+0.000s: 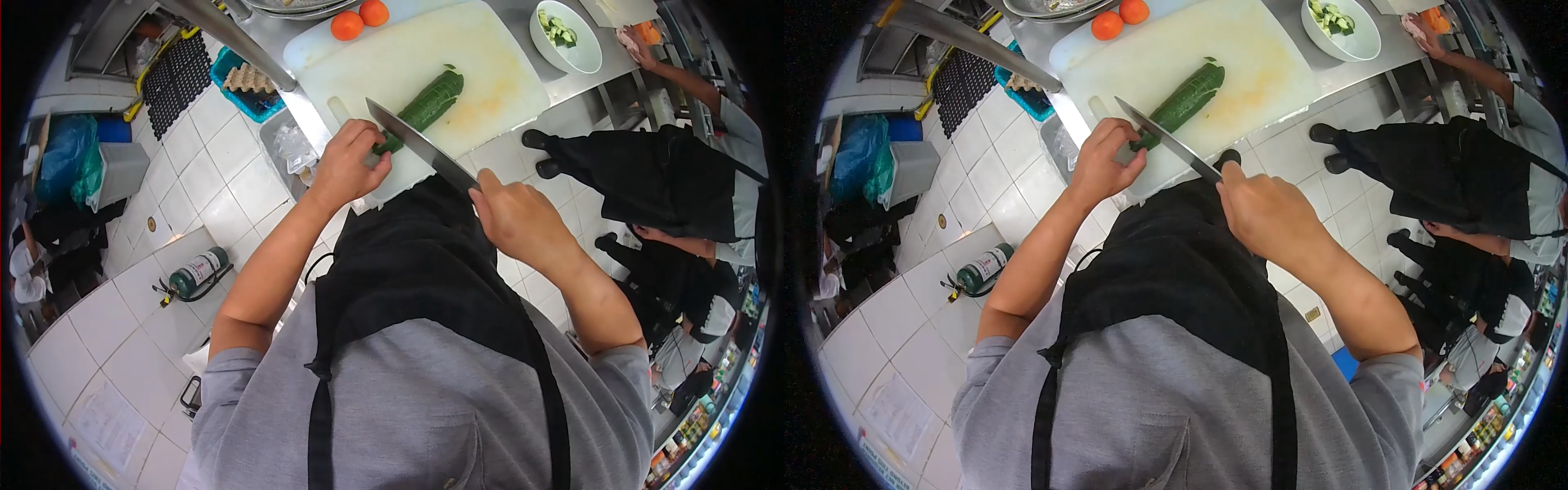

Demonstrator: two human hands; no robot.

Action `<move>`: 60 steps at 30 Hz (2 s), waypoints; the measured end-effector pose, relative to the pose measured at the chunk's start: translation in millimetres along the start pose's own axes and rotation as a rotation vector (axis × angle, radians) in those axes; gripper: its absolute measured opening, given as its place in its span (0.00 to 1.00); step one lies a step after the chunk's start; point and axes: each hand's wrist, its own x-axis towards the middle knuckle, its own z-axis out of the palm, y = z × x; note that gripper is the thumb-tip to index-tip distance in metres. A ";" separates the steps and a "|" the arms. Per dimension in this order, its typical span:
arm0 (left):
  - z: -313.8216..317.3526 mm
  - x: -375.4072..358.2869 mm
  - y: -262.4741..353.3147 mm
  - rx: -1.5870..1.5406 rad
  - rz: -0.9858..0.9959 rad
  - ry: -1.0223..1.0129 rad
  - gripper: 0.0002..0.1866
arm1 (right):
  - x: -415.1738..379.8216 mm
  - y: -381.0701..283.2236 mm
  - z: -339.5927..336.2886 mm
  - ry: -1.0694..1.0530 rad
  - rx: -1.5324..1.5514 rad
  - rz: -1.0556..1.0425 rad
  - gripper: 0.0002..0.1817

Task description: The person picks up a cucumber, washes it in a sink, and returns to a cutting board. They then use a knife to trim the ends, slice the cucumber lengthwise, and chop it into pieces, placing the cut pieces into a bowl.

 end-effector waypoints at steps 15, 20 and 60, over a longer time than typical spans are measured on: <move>-5.6 -7.5 -5.8 0.021 0.044 0.006 0.08 | -5.2 -12.9 2.2 -0.031 -0.024 0.037 0.12; -2.4 -13.1 -12.4 0.029 0.085 -0.031 0.08 | 0.0 -10.8 57.1 -0.043 0.042 0.077 0.13; 94.9 53.3 30.2 0.095 -0.120 -0.086 0.29 | 45.6 1.4 143.5 0.173 1.793 0.509 0.11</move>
